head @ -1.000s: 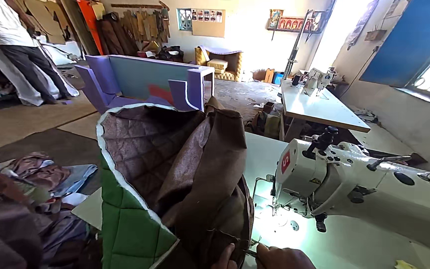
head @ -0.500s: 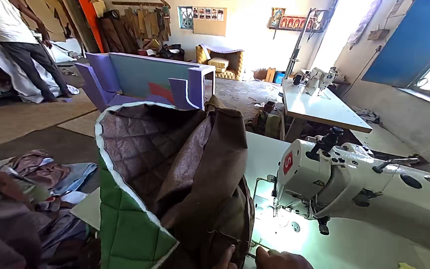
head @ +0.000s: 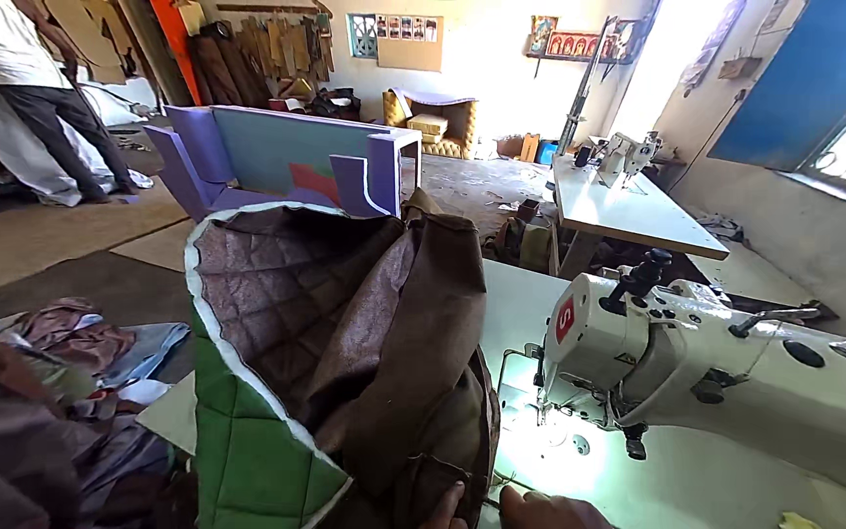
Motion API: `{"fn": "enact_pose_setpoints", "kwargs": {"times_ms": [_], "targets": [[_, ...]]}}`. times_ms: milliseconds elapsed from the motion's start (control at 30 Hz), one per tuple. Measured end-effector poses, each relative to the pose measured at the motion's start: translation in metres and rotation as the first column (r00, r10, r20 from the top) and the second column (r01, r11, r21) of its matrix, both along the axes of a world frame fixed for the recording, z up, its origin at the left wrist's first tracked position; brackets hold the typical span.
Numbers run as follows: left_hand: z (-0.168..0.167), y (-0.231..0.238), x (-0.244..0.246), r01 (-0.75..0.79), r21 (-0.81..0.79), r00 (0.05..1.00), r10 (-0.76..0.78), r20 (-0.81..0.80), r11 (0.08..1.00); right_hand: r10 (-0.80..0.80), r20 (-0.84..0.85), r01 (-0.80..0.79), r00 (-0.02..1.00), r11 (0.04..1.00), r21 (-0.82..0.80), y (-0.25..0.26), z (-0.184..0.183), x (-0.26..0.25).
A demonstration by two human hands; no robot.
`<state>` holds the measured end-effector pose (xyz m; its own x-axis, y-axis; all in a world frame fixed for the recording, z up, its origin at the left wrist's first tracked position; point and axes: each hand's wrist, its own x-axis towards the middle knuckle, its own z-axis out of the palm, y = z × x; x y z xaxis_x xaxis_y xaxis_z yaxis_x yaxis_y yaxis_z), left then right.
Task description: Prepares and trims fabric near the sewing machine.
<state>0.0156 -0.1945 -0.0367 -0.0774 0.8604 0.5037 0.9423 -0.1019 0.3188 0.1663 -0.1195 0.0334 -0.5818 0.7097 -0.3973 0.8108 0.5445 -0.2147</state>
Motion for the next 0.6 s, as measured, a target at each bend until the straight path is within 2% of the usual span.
{"fn": "enact_pose_setpoints", "kwargs": {"times_ms": [100,267,467,600], "targets": [[-0.002,0.000,0.000,-0.011,0.021,1.000,0.011,0.004,1.000,0.049,-0.030,-0.046,0.998,0.993,0.112,-0.002,-0.009,0.001],[-0.004,-0.001,0.000,-0.021,0.061,1.000,0.021,-0.010,0.998,0.006,0.011,-0.007,1.000,0.997,0.072,-0.005,-0.005,-0.004],[0.000,-0.004,0.000,-0.006,-0.014,1.000,0.006,0.024,1.000,-0.036,0.062,0.040,0.997,0.998,-0.052,-0.001,0.002,-0.008],[0.005,-0.005,-0.001,0.016,-0.082,0.997,-0.010,0.076,0.996,0.014,-0.031,-0.012,0.999,0.998,0.055,-0.002,-0.005,0.005]]}}
